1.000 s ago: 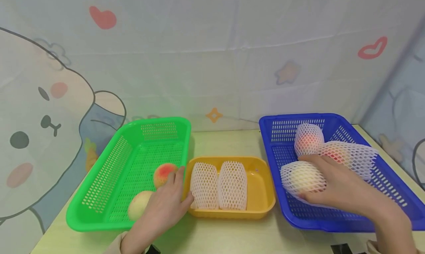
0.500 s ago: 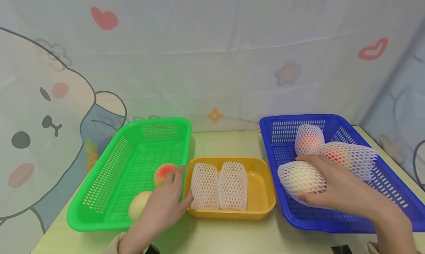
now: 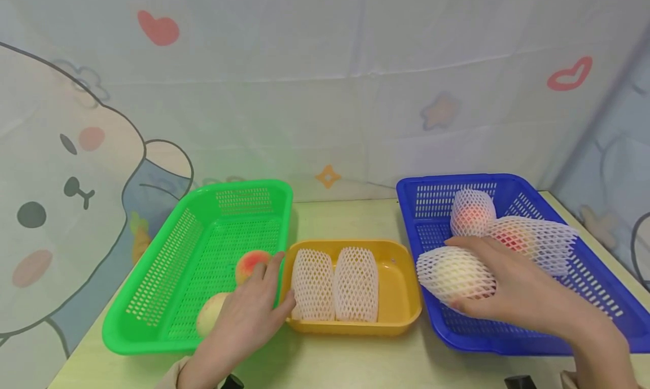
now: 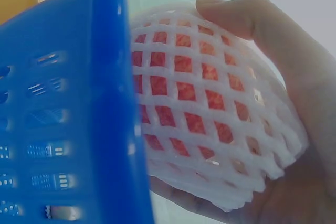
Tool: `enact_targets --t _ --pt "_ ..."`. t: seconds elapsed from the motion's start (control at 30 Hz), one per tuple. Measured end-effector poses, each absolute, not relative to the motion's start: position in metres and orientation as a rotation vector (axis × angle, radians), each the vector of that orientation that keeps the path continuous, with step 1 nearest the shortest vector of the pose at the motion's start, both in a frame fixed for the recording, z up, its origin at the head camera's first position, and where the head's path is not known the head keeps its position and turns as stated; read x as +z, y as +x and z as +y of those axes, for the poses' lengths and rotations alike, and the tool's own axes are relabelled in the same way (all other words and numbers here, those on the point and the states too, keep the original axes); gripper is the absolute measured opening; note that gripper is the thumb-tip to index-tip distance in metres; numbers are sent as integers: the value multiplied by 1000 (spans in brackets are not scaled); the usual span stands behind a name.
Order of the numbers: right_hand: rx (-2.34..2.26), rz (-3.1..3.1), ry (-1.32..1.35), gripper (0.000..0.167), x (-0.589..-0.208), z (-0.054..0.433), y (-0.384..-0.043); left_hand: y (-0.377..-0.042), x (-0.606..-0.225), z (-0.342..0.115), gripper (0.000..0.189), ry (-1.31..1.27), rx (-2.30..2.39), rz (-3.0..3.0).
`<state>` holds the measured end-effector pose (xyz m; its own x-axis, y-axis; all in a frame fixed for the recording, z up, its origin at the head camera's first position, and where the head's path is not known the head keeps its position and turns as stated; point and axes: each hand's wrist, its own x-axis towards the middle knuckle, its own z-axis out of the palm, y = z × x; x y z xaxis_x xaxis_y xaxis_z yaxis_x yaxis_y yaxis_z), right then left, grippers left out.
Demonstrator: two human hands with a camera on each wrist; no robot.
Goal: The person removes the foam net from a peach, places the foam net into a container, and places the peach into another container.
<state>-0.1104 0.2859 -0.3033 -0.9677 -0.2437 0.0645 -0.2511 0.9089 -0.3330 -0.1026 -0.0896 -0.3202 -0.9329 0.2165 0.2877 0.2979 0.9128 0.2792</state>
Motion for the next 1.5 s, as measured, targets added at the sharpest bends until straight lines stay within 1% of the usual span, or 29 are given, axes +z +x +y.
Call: enact_targets --t 0.27,0.63,0.87,1.03,1.5 --pt "535 -3013 433 87 -299 281 -107 -100 -318 -89 59 -390 -439 -2787" --pt "537 -2899 557 82 -295 276 -98 -98 -315 -90 56 -400 -420 -2750" --pt "538 -2941 507 85 -294 275 -97 -98 -314 -89 55 -447 -452 -2685" --pt "539 -2898 529 85 -292 276 -94 -97 -314 -88 57 -468 -463 -2677" --pt "526 -2759 622 89 -290 266 -87 -97 -315 -84 53 -548 -503 -2646"
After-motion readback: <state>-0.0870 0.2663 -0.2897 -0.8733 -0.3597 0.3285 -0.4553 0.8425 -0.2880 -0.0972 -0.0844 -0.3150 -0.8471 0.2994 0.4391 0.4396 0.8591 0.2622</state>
